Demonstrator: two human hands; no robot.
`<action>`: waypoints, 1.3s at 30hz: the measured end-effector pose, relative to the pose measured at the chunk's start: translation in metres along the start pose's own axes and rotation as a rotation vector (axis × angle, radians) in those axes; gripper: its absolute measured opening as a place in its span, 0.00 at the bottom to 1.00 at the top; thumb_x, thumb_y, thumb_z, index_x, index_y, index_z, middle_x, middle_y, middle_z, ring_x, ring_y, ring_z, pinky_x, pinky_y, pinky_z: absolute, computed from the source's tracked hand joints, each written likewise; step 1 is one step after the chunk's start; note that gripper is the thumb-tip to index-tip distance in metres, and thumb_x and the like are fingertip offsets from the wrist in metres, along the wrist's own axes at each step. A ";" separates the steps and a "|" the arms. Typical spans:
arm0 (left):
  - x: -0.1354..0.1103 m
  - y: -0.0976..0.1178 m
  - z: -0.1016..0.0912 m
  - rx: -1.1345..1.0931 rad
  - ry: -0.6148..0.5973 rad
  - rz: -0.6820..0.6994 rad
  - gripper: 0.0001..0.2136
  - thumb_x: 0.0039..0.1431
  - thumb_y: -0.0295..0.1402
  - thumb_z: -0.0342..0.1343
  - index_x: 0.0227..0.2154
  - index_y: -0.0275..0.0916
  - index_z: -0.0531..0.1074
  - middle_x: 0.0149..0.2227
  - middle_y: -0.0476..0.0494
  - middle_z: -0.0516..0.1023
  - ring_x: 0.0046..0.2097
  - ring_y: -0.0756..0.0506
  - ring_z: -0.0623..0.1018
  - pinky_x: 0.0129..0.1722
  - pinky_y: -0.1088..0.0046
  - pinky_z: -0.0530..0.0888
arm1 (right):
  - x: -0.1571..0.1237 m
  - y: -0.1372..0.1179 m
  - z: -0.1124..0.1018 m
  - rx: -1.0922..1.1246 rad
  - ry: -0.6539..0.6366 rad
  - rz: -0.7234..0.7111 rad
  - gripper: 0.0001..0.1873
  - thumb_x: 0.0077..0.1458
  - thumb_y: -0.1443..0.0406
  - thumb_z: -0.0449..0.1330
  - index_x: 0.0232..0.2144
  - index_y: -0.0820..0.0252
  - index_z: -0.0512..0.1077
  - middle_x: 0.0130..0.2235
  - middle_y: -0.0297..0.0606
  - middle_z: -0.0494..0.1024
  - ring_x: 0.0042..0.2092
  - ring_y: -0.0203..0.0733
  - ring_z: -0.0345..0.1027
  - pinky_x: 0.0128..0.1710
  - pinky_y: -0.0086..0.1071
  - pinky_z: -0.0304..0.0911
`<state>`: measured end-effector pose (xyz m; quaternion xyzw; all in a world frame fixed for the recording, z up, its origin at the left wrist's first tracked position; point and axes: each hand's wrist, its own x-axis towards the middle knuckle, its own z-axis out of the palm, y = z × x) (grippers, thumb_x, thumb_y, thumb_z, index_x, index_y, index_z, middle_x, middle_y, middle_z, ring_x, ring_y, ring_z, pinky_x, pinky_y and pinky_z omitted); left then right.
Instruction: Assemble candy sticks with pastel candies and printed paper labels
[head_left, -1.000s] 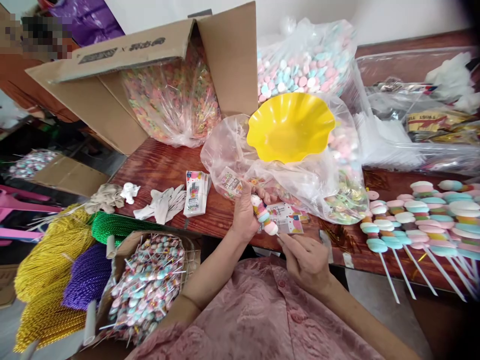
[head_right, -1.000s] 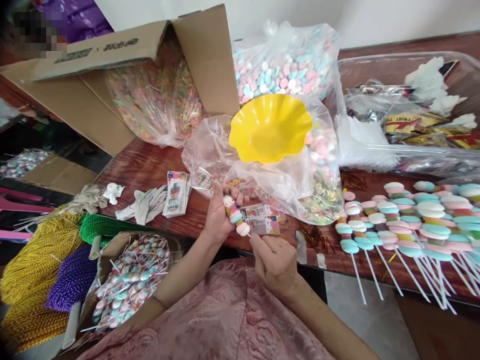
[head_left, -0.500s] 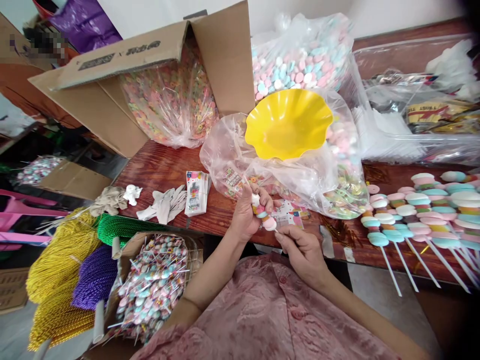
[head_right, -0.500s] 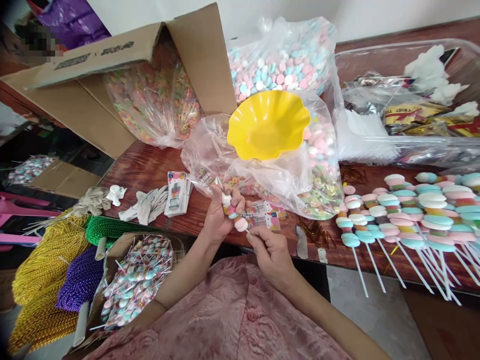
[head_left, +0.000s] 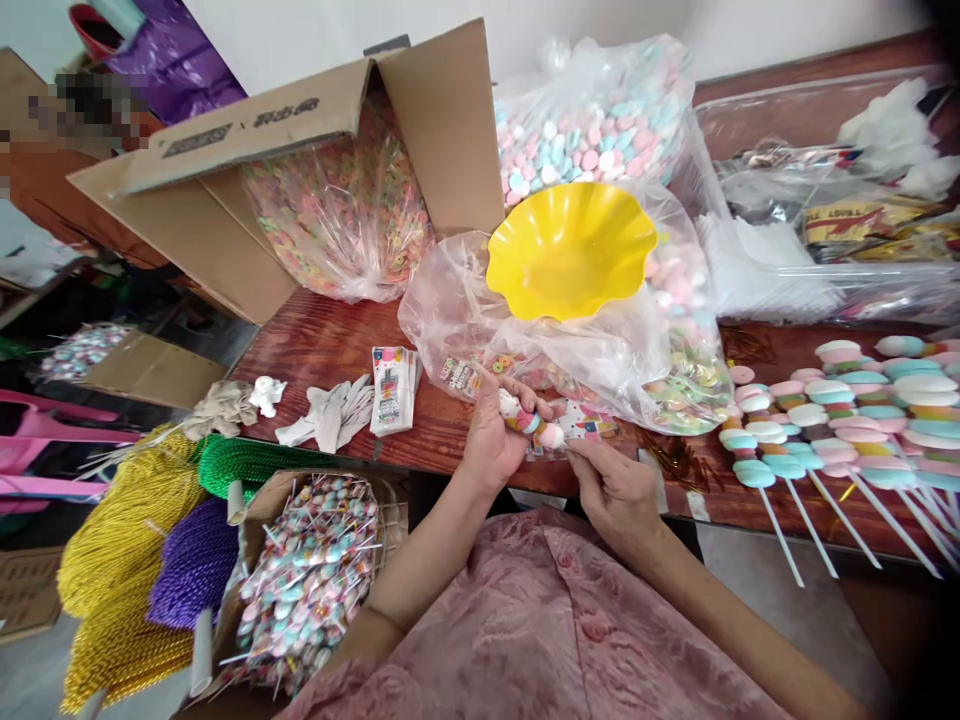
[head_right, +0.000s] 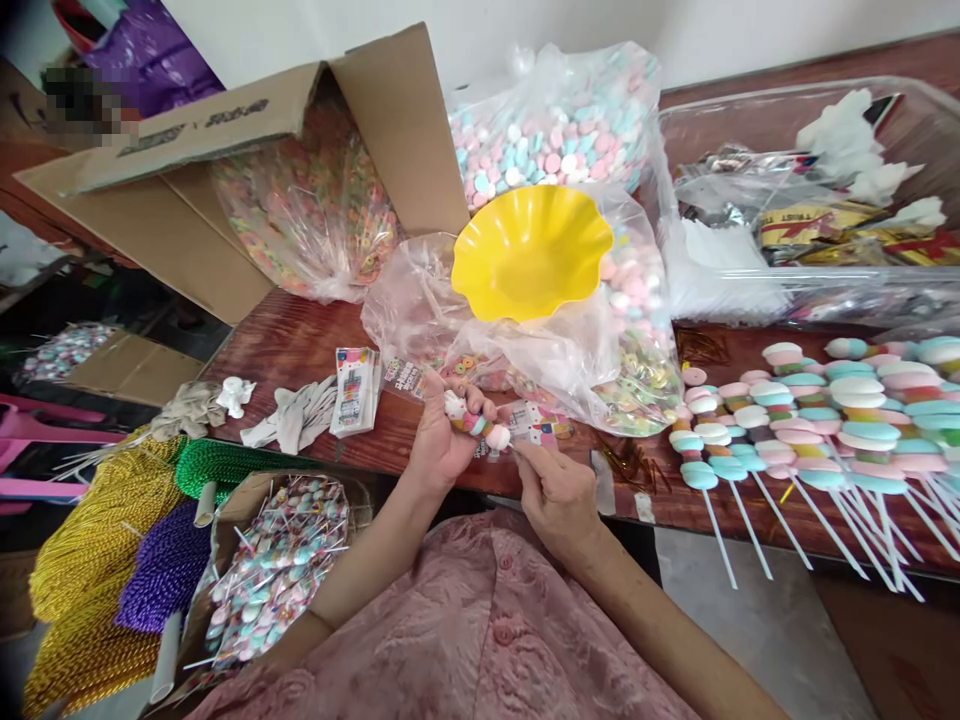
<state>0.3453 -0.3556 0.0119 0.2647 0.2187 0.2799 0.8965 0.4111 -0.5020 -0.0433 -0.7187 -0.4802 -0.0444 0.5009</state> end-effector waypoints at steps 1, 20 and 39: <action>-0.001 -0.003 0.000 0.007 -0.018 0.031 0.24 0.57 0.57 0.54 0.23 0.39 0.64 0.21 0.52 0.67 0.26 0.49 0.73 0.37 0.67 0.76 | 0.000 -0.002 0.001 0.063 -0.019 0.056 0.09 0.59 0.68 0.57 0.38 0.58 0.77 0.33 0.38 0.81 0.32 0.39 0.75 0.33 0.30 0.66; -0.004 0.014 0.003 -0.015 -0.125 0.035 0.30 0.40 0.65 0.61 0.31 0.41 0.72 0.33 0.44 0.77 0.41 0.39 0.79 0.39 0.62 0.75 | 0.012 -0.012 0.005 0.835 -0.155 0.655 0.12 0.53 0.56 0.64 0.30 0.59 0.77 0.20 0.31 0.68 0.23 0.33 0.58 0.23 0.27 0.53; 0.019 0.038 0.021 -0.197 0.069 -0.045 0.26 0.62 0.56 0.48 0.19 0.39 0.57 0.17 0.53 0.60 0.22 0.49 0.68 0.35 0.65 0.75 | 0.037 0.008 -0.007 -0.270 0.085 -0.431 0.18 0.58 0.75 0.53 0.47 0.61 0.75 0.30 0.39 0.78 0.30 0.39 0.72 0.31 0.30 0.66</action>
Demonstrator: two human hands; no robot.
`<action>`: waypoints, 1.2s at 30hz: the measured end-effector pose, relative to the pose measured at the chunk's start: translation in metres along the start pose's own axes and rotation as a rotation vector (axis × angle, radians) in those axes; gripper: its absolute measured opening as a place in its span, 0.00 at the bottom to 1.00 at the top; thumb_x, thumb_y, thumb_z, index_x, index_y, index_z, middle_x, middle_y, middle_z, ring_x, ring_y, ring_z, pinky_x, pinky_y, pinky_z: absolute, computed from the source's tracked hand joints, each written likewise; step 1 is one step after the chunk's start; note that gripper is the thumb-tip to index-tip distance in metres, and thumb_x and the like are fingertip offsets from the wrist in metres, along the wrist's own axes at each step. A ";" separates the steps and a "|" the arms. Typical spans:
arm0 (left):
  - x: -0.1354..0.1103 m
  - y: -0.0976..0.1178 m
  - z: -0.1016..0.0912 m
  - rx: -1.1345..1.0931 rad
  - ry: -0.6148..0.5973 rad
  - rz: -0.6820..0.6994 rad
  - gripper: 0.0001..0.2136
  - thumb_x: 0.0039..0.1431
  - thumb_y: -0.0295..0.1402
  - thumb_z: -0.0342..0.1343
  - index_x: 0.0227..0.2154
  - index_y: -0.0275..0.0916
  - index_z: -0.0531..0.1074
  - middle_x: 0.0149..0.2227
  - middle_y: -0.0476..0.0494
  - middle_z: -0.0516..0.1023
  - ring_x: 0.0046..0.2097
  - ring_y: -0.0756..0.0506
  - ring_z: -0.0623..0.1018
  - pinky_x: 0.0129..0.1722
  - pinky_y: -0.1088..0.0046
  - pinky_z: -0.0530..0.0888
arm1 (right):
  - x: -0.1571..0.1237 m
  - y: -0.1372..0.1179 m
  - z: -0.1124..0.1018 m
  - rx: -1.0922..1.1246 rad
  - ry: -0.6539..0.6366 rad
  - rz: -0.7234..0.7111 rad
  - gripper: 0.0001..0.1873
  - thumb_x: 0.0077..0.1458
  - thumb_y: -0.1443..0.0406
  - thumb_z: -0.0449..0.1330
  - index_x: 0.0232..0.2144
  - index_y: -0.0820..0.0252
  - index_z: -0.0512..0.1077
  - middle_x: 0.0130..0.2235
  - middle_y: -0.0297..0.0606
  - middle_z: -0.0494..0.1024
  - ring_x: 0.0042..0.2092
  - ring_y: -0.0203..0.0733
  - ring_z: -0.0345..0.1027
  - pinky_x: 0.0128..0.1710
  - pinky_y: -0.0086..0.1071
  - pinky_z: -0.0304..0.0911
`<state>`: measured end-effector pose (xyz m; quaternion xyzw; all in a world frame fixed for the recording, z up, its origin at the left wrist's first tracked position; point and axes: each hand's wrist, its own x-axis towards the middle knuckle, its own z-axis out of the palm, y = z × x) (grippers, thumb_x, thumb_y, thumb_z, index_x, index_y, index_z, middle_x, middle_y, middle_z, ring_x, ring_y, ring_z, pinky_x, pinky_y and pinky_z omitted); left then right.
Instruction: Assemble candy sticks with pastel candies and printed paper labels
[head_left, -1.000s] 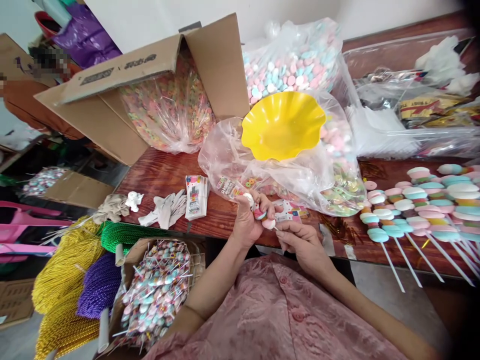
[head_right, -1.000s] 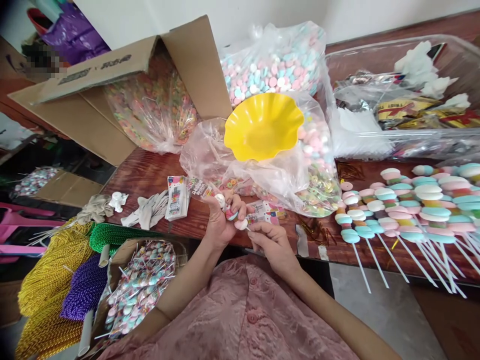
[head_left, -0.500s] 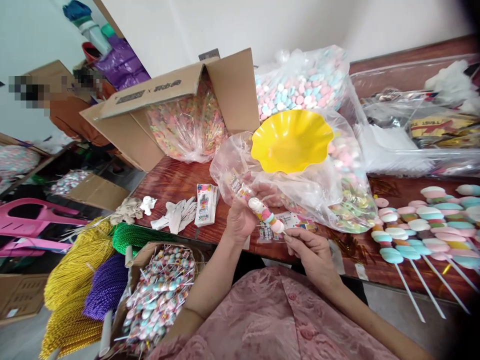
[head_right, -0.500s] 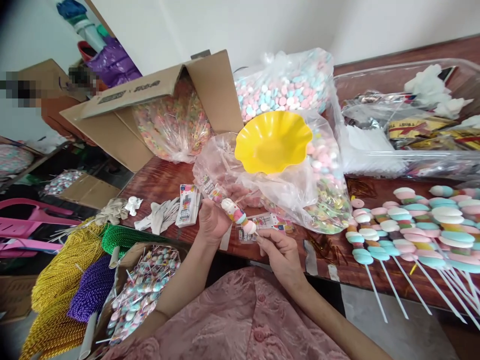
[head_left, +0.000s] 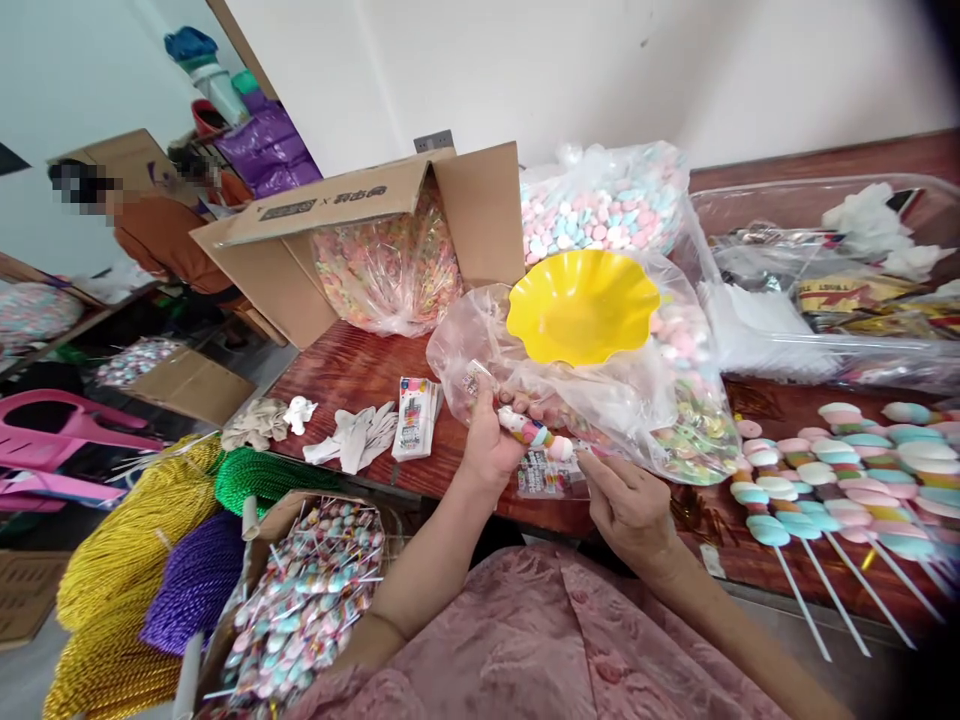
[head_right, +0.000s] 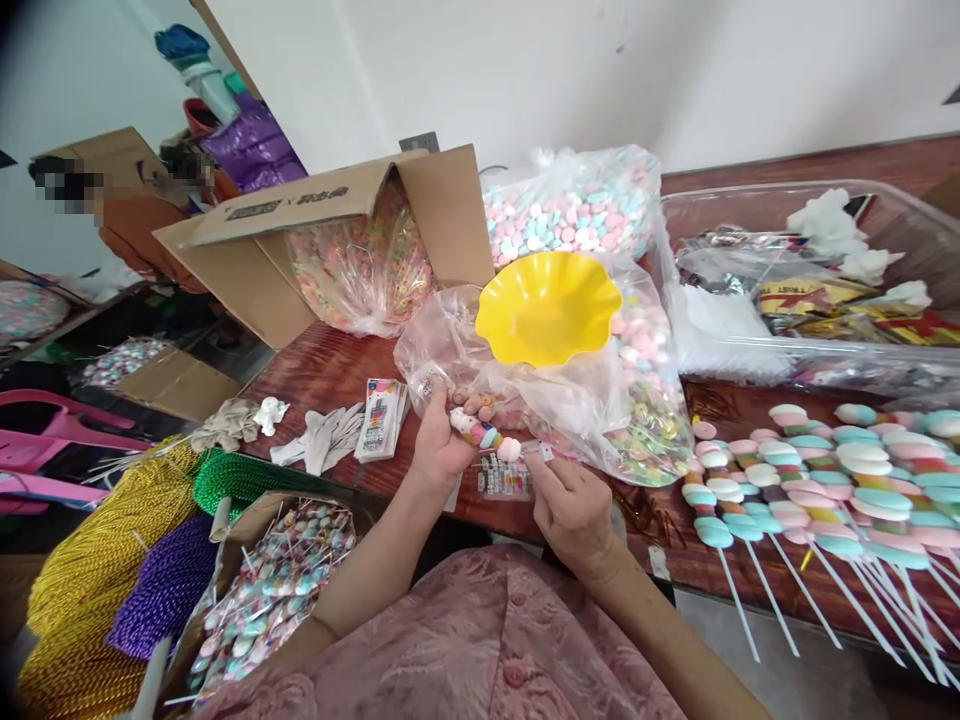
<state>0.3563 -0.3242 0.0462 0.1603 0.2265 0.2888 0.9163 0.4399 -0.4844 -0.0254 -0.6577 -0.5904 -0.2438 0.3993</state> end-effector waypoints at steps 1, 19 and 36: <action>-0.001 0.000 -0.001 -0.002 0.013 -0.010 0.27 0.62 0.56 0.46 0.18 0.39 0.57 0.17 0.53 0.61 0.22 0.49 0.68 0.35 0.64 0.76 | -0.002 0.002 0.001 -0.020 0.006 -0.016 0.19 0.57 0.76 0.53 0.48 0.61 0.74 0.30 0.39 0.78 0.31 0.39 0.72 0.32 0.31 0.66; -0.003 0.008 -0.027 0.195 0.021 -0.219 0.28 0.66 0.53 0.39 0.20 0.36 0.64 0.17 0.48 0.66 0.24 0.45 0.76 0.33 0.64 0.78 | 0.005 0.025 -0.015 -0.183 -0.057 -0.300 0.19 0.55 0.77 0.53 0.46 0.61 0.73 0.32 0.37 0.79 0.32 0.37 0.70 0.33 0.30 0.60; 0.002 0.017 -0.045 0.152 0.045 -0.210 0.30 0.65 0.55 0.37 0.21 0.35 0.67 0.18 0.46 0.68 0.29 0.44 0.79 0.39 0.58 0.79 | -0.001 0.011 -0.011 -0.133 -0.099 -0.206 0.15 0.55 0.77 0.53 0.42 0.65 0.74 0.28 0.36 0.75 0.27 0.37 0.64 0.28 0.31 0.57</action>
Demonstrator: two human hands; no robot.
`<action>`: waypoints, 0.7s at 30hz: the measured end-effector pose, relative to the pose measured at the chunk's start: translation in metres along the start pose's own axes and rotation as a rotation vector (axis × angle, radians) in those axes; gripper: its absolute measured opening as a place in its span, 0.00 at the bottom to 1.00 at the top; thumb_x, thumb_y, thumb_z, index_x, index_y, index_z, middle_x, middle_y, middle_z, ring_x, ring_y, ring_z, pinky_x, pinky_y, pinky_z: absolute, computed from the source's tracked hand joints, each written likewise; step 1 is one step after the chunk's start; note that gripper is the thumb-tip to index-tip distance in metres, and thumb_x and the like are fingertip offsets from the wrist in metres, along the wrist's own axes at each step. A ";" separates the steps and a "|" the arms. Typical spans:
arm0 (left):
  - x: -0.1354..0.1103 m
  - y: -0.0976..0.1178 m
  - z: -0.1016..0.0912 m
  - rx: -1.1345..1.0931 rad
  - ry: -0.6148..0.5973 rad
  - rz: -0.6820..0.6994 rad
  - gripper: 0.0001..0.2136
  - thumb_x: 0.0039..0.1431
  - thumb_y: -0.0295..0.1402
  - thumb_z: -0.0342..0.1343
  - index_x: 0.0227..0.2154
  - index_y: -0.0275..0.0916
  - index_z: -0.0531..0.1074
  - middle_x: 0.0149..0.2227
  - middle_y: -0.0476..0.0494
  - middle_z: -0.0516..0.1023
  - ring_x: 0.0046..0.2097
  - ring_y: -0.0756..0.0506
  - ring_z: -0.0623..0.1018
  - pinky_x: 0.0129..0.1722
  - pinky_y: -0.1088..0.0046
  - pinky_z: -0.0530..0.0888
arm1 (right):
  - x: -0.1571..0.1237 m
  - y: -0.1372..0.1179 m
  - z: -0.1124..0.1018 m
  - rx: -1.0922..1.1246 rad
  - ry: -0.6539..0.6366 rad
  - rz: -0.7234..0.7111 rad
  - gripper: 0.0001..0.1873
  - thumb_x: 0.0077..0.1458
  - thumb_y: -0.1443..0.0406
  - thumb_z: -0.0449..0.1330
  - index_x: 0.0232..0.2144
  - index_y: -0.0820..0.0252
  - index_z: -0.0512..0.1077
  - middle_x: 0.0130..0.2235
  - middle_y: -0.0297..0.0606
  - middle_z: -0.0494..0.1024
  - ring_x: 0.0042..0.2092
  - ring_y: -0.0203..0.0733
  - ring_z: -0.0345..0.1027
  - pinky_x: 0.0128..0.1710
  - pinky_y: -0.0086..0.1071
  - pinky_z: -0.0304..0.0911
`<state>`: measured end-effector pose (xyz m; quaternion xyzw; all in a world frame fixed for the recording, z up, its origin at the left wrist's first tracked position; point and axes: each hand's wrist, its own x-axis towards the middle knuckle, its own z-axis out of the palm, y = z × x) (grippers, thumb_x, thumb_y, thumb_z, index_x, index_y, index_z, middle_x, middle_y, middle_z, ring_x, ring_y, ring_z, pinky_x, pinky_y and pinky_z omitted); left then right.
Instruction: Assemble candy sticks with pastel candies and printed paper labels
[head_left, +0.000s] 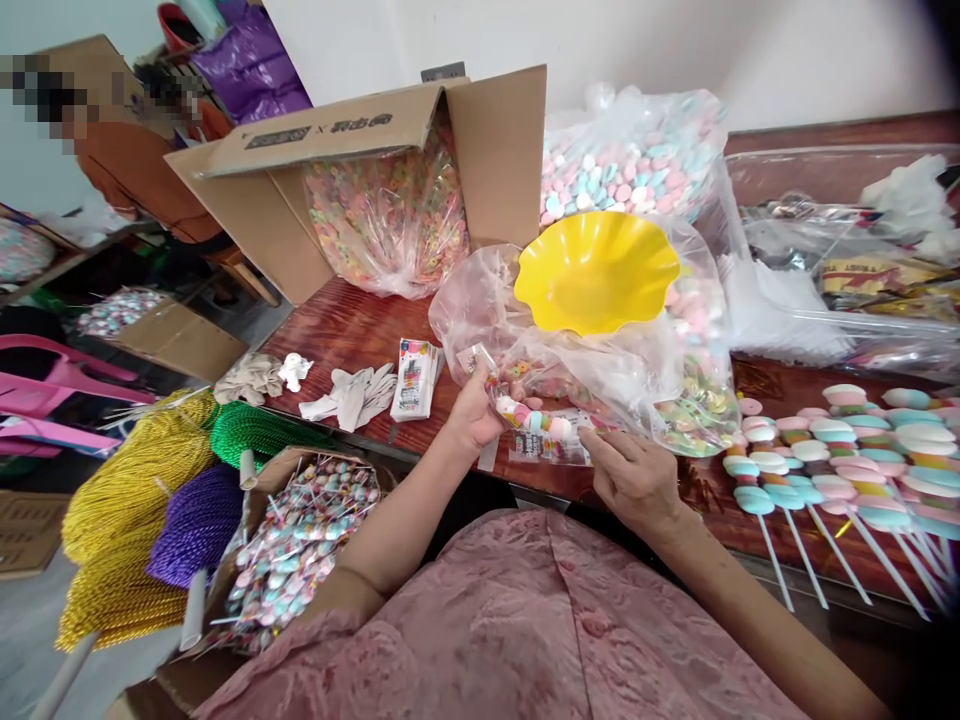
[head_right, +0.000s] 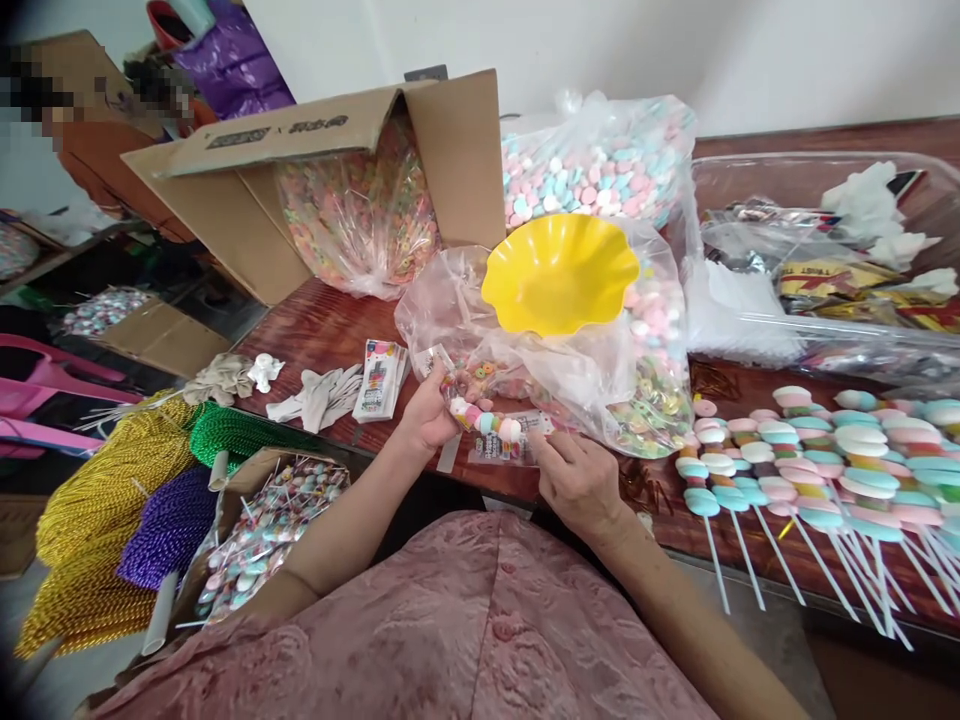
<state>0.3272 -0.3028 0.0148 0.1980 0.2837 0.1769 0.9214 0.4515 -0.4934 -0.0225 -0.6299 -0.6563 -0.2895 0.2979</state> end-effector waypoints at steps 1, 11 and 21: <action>-0.001 -0.002 0.000 -0.007 0.009 0.004 0.30 0.65 0.55 0.37 0.20 0.35 0.67 0.18 0.46 0.68 0.28 0.44 0.78 0.39 0.57 0.79 | 0.000 -0.002 0.000 -0.012 0.003 -0.004 0.15 0.55 0.77 0.53 0.42 0.65 0.74 0.27 0.37 0.75 0.27 0.37 0.64 0.28 0.31 0.57; -0.014 -0.030 0.008 -0.137 0.034 0.195 0.26 0.61 0.57 0.49 0.22 0.36 0.68 0.20 0.48 0.70 0.31 0.43 0.79 0.43 0.53 0.78 | -0.004 -0.016 0.007 0.011 -0.104 0.168 0.14 0.60 0.74 0.52 0.41 0.65 0.76 0.27 0.37 0.76 0.27 0.37 0.66 0.28 0.31 0.57; -0.013 -0.055 0.015 0.026 -0.033 0.339 0.21 0.52 0.45 0.66 0.22 0.37 0.63 0.21 0.57 0.65 0.23 0.55 0.69 0.52 0.60 0.75 | -0.002 -0.039 0.013 0.219 -0.121 0.258 0.13 0.62 0.72 0.51 0.43 0.65 0.74 0.33 0.43 0.80 0.31 0.39 0.73 0.29 0.30 0.64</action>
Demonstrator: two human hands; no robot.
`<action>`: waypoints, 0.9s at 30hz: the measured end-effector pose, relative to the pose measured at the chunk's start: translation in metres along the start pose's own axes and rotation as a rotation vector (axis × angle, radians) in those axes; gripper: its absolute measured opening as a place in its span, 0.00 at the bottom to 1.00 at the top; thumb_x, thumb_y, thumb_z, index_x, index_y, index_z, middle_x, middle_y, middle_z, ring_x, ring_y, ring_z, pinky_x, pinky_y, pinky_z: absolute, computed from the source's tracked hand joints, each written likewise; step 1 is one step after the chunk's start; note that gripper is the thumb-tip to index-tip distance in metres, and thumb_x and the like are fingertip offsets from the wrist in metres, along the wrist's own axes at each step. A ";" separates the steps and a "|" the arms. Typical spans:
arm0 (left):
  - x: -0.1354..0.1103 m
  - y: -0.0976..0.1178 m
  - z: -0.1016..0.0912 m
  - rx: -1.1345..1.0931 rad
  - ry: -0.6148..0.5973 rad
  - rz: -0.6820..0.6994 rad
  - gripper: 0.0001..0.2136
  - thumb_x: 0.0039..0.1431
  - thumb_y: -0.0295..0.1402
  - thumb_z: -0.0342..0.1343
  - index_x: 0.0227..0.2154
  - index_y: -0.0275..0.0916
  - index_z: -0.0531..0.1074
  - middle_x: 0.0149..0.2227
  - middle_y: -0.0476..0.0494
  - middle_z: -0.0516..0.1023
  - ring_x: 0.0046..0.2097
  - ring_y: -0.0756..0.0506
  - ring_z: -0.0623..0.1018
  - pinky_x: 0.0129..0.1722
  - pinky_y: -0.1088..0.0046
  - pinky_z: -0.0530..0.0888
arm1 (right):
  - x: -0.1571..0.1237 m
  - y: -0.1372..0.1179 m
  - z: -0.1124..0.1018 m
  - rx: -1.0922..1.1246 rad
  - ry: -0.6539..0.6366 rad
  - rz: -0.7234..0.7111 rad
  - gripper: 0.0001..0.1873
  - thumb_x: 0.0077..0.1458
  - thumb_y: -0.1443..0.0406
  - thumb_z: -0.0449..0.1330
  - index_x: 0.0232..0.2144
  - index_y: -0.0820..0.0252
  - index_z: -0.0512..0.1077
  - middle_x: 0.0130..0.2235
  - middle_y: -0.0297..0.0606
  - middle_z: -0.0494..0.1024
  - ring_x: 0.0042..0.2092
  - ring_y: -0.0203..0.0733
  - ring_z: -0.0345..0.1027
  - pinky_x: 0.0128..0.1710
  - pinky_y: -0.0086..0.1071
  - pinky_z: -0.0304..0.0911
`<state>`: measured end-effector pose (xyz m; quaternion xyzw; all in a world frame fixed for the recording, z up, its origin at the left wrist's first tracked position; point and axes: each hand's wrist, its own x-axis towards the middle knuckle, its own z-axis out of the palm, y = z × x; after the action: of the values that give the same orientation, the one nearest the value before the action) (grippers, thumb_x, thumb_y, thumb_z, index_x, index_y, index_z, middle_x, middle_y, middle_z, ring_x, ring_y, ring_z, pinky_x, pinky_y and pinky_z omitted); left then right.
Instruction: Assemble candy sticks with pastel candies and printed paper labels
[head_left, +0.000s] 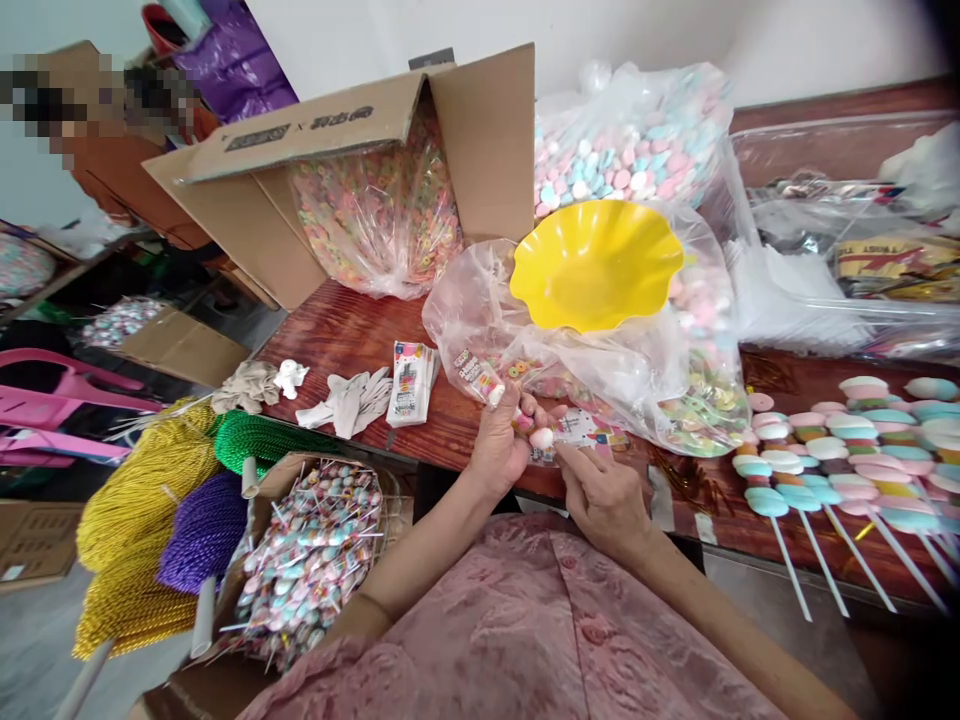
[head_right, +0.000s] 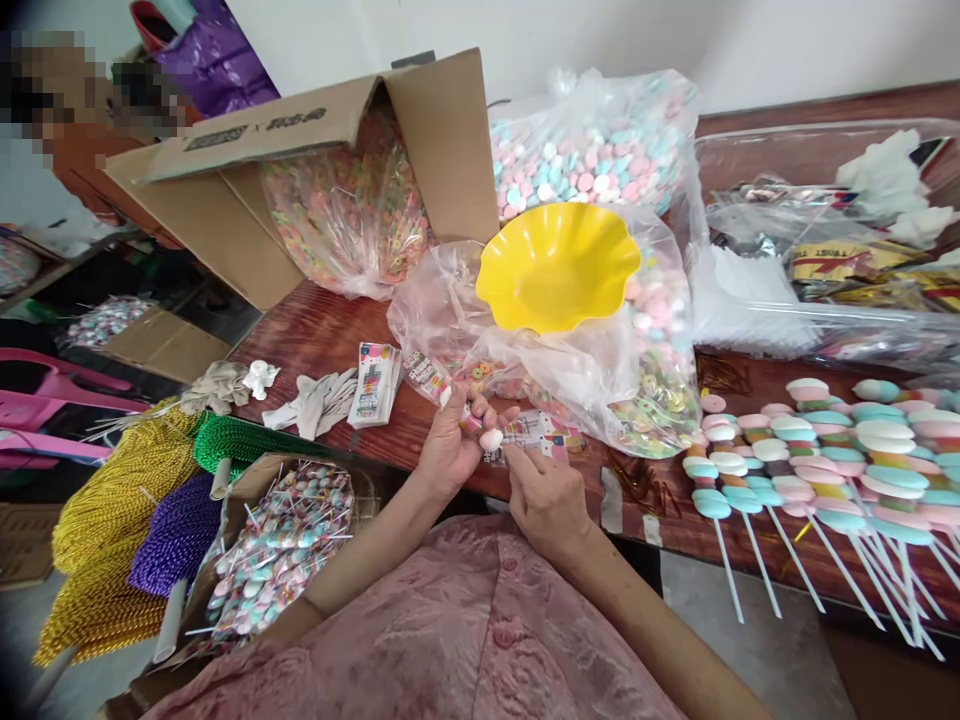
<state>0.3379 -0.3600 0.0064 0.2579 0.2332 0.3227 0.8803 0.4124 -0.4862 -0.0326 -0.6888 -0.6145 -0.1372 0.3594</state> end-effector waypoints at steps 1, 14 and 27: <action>0.000 -0.003 0.000 0.006 -0.017 -0.003 0.22 0.51 0.47 0.66 0.21 0.37 0.62 0.21 0.57 0.65 0.23 0.55 0.69 0.51 0.61 0.75 | 0.001 -0.004 0.002 0.067 0.009 0.024 0.13 0.62 0.72 0.51 0.44 0.65 0.74 0.34 0.43 0.81 0.32 0.39 0.74 0.30 0.30 0.65; 0.002 0.013 -0.005 0.002 -0.020 0.002 0.10 0.56 0.37 0.62 0.29 0.38 0.67 0.26 0.53 0.73 0.29 0.50 0.76 0.43 0.66 0.75 | 0.009 -0.008 0.008 0.389 0.076 0.267 0.09 0.60 0.70 0.53 0.34 0.57 0.73 0.31 0.37 0.80 0.30 0.38 0.72 0.33 0.32 0.65; 0.004 0.003 -0.005 -0.085 0.029 -0.039 0.20 0.62 0.39 0.58 0.21 0.38 0.55 0.19 0.58 0.57 0.22 0.56 0.62 0.37 0.73 0.73 | 0.019 -0.006 0.004 0.523 -0.141 0.404 0.10 0.61 0.65 0.54 0.27 0.58 0.69 0.22 0.30 0.69 0.24 0.34 0.59 0.26 0.28 0.55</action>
<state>0.3365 -0.3542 0.0034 0.2108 0.2371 0.3188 0.8931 0.4096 -0.4694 -0.0222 -0.6889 -0.5033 0.1469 0.5006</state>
